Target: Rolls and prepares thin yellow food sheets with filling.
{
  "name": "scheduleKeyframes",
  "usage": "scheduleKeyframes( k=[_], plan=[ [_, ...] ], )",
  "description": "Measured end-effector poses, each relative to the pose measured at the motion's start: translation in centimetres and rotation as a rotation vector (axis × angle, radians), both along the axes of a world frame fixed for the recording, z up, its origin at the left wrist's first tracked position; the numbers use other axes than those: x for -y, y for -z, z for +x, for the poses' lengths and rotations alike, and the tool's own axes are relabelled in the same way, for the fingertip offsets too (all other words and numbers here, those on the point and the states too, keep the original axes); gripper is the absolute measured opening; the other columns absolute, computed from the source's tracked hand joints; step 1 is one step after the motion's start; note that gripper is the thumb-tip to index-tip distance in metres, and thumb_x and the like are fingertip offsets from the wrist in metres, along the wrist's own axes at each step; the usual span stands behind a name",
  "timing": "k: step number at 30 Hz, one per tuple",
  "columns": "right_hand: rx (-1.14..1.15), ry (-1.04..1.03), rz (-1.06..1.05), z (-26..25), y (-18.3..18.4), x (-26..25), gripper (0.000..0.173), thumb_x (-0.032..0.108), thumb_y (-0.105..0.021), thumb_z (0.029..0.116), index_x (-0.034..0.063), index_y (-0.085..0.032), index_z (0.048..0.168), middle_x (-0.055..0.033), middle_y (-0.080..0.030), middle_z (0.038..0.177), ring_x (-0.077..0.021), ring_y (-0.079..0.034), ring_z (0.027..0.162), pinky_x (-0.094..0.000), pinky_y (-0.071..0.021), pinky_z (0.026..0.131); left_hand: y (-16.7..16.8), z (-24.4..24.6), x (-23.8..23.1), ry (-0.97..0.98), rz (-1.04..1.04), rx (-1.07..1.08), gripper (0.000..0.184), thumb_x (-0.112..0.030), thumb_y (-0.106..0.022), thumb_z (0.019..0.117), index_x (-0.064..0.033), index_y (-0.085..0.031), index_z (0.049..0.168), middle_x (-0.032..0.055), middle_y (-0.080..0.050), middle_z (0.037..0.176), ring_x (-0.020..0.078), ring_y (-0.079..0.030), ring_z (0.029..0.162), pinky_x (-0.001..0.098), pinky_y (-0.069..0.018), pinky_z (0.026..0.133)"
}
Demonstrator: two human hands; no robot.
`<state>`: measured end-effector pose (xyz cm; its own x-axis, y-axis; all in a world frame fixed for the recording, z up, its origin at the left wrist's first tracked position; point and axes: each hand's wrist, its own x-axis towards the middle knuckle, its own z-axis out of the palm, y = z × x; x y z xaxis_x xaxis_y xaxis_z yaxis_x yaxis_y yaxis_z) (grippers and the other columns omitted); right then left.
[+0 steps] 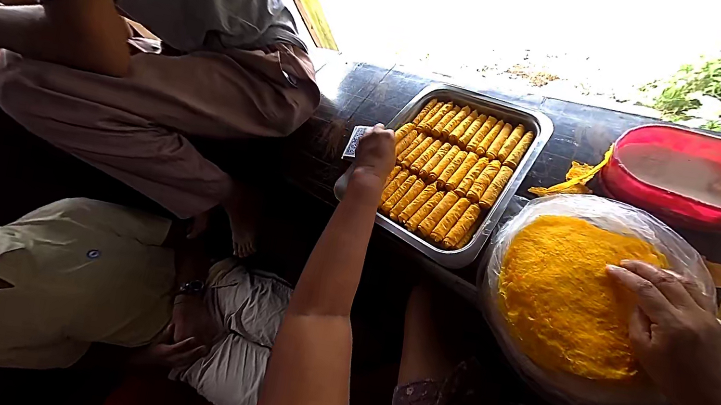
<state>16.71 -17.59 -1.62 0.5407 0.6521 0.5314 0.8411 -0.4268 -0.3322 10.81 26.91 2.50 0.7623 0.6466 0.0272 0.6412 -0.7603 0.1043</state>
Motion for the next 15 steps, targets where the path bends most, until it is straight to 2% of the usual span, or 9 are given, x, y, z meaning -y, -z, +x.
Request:
scheduleKeyframes(
  k=[3, 4, 6, 9, 10, 12, 15],
  plan=[
    [-0.015, -0.013, -0.015, 0.1, -0.4, -0.1, 0.039, -0.004, -0.044, 0.0903, -0.0020, -0.074, 0.115, -0.0261, -0.070, 0.121, -0.0485, -0.065, 0.114, -0.0620, -0.0487, 0.094, -1.3, 0.0, -0.2, -0.039, -0.042, -0.082, 0.030, -0.010, -0.054, 0.1039, 0.0040, -0.067, 0.127, 0.0310, -0.057, 0.138, 0.0495, -0.054, 0.130, 0.0632, -0.0435, 0.106],
    [-0.029, -0.019, -0.023, 0.1, -0.5, 0.1, 0.038, -0.005, -0.046, 0.0903, -0.0029, -0.073, 0.116, -0.0261, -0.069, 0.122, -0.0479, -0.065, 0.115, -0.0608, -0.0493, 0.095, -1.3, 0.0, 0.0, -0.034, -0.033, -0.073, 0.029, -0.008, -0.053, 0.1034, 0.0048, -0.067, 0.126, 0.0324, -0.053, 0.141, 0.0519, -0.049, 0.133, 0.0650, -0.0415, 0.107],
    [-0.051, -0.023, -0.008, 0.1, -0.8, 0.8, 0.039, -0.005, -0.047, 0.0897, -0.0023, -0.072, 0.119, -0.0244, -0.068, 0.125, -0.0449, -0.065, 0.117, -0.0560, -0.0504, 0.099, -1.1, 0.2, 0.3, -0.026, 0.002, -0.062, 0.030, -0.006, -0.054, 0.1027, 0.0062, -0.065, 0.127, 0.0333, -0.051, 0.142, 0.0526, -0.047, 0.134, 0.0644, -0.0400, 0.109],
    [-0.040, -0.018, 0.052, -1.2, -1.7, 2.0, 0.032, 0.000, -0.050, 0.0955, -0.0008, -0.074, 0.116, -0.0209, -0.070, 0.123, -0.0387, -0.065, 0.117, -0.0481, -0.0493, 0.104, -1.6, -0.6, 1.4, 0.050, 0.016, 0.068, 0.042, -0.002, -0.052, 0.1016, 0.0072, -0.052, 0.142, 0.0361, -0.051, 0.143, 0.0557, -0.044, 0.137, 0.0670, -0.0357, 0.111],
    [-0.028, -0.033, 0.069, -1.7, -2.0, 2.5, 0.028, 0.004, -0.052, 0.0979, -0.0007, -0.075, 0.113, -0.0198, -0.071, 0.119, -0.0362, -0.066, 0.116, -0.0458, -0.0493, 0.104, -2.1, -1.1, 2.7, 0.108, 0.013, 0.153, 0.042, -0.002, -0.051, 0.1021, 0.0074, -0.052, 0.143, 0.0360, -0.051, 0.142, 0.0552, -0.045, 0.136, 0.0664, -0.0351, 0.111],
    [-0.032, -0.091, 0.087, -3.1, -2.0, 3.2, 0.024, 0.010, -0.056, 0.0995, -0.0002, -0.077, 0.107, -0.0180, -0.074, 0.113, -0.0325, -0.068, 0.113, -0.0420, -0.0499, 0.103, -3.0, -2.5, 6.6, 0.289, -0.046, 0.326, 0.036, -0.007, -0.053, 0.1031, 0.0074, -0.060, 0.135, 0.0329, -0.057, 0.137, 0.0503, -0.051, 0.132, 0.0607, -0.0379, 0.112],
    [-0.059, -0.218, 0.058, -4.5, -1.7, 3.9, 0.026, 0.023, -0.061, 0.1008, 0.0034, -0.078, 0.105, -0.0143, -0.074, 0.110, -0.0263, -0.068, 0.113, -0.0339, -0.0522, 0.102, -2.4, -5.3, 14.1, 0.710, -0.176, 0.517, 0.020, -0.007, -0.064, 0.0973, 0.0055, -0.073, 0.111, 0.0238, -0.072, 0.113, 0.0392, -0.067, 0.112, 0.0500, -0.0516, 0.099]
  ],
)
